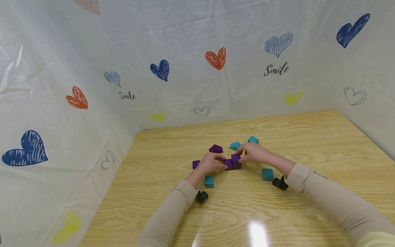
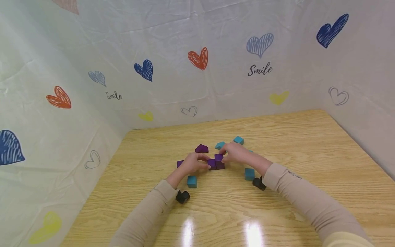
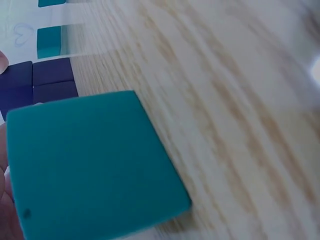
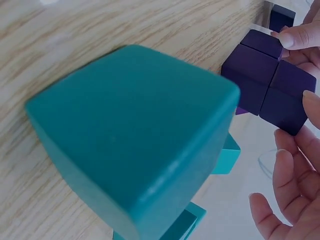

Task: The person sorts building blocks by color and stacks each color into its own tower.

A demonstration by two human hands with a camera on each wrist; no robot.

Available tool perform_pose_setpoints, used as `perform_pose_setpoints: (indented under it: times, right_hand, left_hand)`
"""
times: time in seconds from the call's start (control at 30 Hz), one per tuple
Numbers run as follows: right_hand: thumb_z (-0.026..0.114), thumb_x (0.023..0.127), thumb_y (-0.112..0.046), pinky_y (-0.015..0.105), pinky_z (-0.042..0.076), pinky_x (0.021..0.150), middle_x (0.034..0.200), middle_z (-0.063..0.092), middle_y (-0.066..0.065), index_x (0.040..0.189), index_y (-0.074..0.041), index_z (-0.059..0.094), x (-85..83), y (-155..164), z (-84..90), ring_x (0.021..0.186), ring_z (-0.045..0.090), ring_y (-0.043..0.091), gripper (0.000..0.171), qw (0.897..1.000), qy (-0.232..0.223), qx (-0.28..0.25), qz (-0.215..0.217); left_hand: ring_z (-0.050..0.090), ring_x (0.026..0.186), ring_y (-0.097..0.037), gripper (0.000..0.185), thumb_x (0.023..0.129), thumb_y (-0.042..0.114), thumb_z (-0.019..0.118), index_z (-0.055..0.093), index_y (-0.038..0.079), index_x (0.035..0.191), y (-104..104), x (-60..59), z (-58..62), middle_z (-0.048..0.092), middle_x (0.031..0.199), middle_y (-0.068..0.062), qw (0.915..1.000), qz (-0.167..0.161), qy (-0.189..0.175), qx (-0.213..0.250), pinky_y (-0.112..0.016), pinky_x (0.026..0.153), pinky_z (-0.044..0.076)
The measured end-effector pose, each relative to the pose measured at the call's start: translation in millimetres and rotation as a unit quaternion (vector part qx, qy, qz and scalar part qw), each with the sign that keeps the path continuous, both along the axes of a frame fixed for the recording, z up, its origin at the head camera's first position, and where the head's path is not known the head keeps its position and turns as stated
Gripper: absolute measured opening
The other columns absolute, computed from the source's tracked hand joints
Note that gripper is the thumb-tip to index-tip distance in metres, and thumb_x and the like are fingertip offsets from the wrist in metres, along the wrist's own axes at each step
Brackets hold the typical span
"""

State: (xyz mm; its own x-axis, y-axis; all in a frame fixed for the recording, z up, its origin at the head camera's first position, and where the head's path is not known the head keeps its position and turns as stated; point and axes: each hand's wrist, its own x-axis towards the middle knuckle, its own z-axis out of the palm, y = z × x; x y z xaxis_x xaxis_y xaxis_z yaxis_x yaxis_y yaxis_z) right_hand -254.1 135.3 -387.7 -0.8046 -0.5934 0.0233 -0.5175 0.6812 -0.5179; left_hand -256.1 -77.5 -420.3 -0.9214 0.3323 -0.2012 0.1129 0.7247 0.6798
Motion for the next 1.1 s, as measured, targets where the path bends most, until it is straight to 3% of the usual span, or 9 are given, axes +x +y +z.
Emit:
perform_pose_setpoints:
  times: [0.27,0.7,1.1]
  right_hand:
    - [0.069,0.079,-0.008,0.026,0.047,0.062,0.097,0.066,0.013,0.102,0.004,0.067,0.5,-0.4,-0.5,0.077,0.058,0.018,0.026,1.0,0.0,-0.003,-0.001]
    - [0.068,0.079,-0.009,0.024,0.044,0.06,0.094,0.064,0.012,0.103,0.004,0.066,-0.5,0.1,-1.8,0.068,0.052,0.012,0.027,1.0,0.011,0.003,0.005]
    - [0.068,0.08,-0.007,0.029,0.05,0.067,0.101,0.064,0.017,0.105,0.007,0.064,-1.3,-1.4,-0.3,0.086,0.059,0.029,0.029,1.0,-0.02,0.002,-0.008]
  left_hand:
    - [0.056,0.104,-0.019,0.032,0.077,0.024,0.074,0.068,0.016,0.107,1.2,0.7,1.6,0.067,0.1,0.002,1.0,-0.005,0.003,-0.003,-0.035,0.089,0.044]
    - [0.057,0.103,-0.018,0.031,0.078,0.025,0.074,0.068,0.017,0.107,0.6,0.1,-0.6,0.067,0.099,0.005,0.9998,-0.007,0.014,-0.013,-0.034,0.088,0.045]
    - [0.057,0.102,-0.018,0.041,0.079,0.028,0.072,0.062,0.015,0.117,-1.1,0.2,0.5,0.065,0.102,0.003,0.9999,-0.004,0.012,-0.004,-0.034,0.087,0.045]
